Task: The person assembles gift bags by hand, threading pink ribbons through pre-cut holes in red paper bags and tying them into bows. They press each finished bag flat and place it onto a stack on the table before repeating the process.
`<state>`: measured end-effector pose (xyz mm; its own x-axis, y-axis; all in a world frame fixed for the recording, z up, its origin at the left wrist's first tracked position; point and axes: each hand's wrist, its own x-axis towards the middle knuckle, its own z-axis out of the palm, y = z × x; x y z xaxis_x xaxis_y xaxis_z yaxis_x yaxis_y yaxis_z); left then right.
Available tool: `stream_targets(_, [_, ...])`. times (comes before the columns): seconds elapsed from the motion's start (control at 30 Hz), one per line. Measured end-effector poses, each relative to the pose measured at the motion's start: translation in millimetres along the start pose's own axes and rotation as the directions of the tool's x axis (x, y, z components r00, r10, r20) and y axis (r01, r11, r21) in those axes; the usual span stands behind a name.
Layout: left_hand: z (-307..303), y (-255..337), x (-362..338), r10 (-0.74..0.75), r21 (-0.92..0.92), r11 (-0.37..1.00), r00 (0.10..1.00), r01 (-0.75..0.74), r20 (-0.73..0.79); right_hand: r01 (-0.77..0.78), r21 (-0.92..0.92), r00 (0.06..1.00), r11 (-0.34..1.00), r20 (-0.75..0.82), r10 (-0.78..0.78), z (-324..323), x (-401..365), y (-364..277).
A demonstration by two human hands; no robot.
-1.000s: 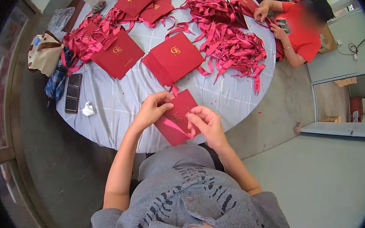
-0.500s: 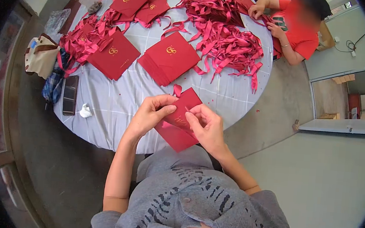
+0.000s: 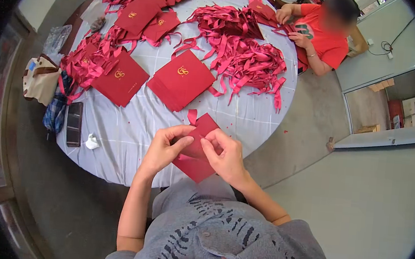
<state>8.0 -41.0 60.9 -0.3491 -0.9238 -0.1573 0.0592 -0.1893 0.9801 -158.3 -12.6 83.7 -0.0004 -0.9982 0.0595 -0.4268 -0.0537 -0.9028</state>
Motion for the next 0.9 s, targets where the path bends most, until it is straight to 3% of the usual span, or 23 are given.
stream_targets(0.13, [6.6, -1.1, -1.1, 0.082, 0.142, 0.987, 0.994, -0.070, -0.075, 0.008, -0.024, 1.000, 1.000, 0.016, -0.008, -1.4, 0.8, -2.2])
stream_targets(0.23, [17.7, 4.0, -5.5, 0.338, 0.474, 0.847, 0.932, -0.239, -0.133, 0.038, -0.080, 0.999, 0.996, -0.003, -0.038, 2.1, 1.5, 3.5])
stream_targets(0.3, [20.9, 1.0, -4.6, 0.422, 0.588, 0.756, 0.901, -0.287, -0.102, -0.009, -0.042, 1.000, 0.999, -0.010, 0.008, 6.6, 2.3, 8.8])
stream_targets(0.47, [23.8, -12.1, -9.3, 0.421, 0.617, 0.740, 0.900, -0.269, -0.112, -0.049, -0.006, 0.998, 0.999, -0.040, 0.049, 19.5, 2.1, 18.6])
stream_targets(0.57, [27.6, -22.5, -14.6, 0.349, 0.568, 0.801, 0.918, -0.188, -0.188, -0.050, 0.016, 0.997, 0.999, -0.049, 0.051, 26.1, -3.6, 27.2])
stream_targets(0.67, [29.4, -32.8, -15.0, 0.291, 0.520, 0.844, 0.926, -0.130, -0.241, 0.061, -0.048, 0.994, 0.997, -0.092, -0.065, 30.1, -10.5, 33.2])
stream_targets(0.77, [31.0, -29.6, -14.9, 0.305, 0.534, 0.835, 0.921, -0.135, -0.243, 0.098, -0.113, 0.990, 0.989, -0.088, -0.108, 33.9, -14.5, 35.9])
stream_targets(0.9, [31.4, -32.1, -15.8, 0.373, 0.624, 0.760, 0.908, -0.180, -0.193, 0.031, -0.054, 0.996, 0.998, -0.080, -0.035, 35.2, -12.5, 38.5])
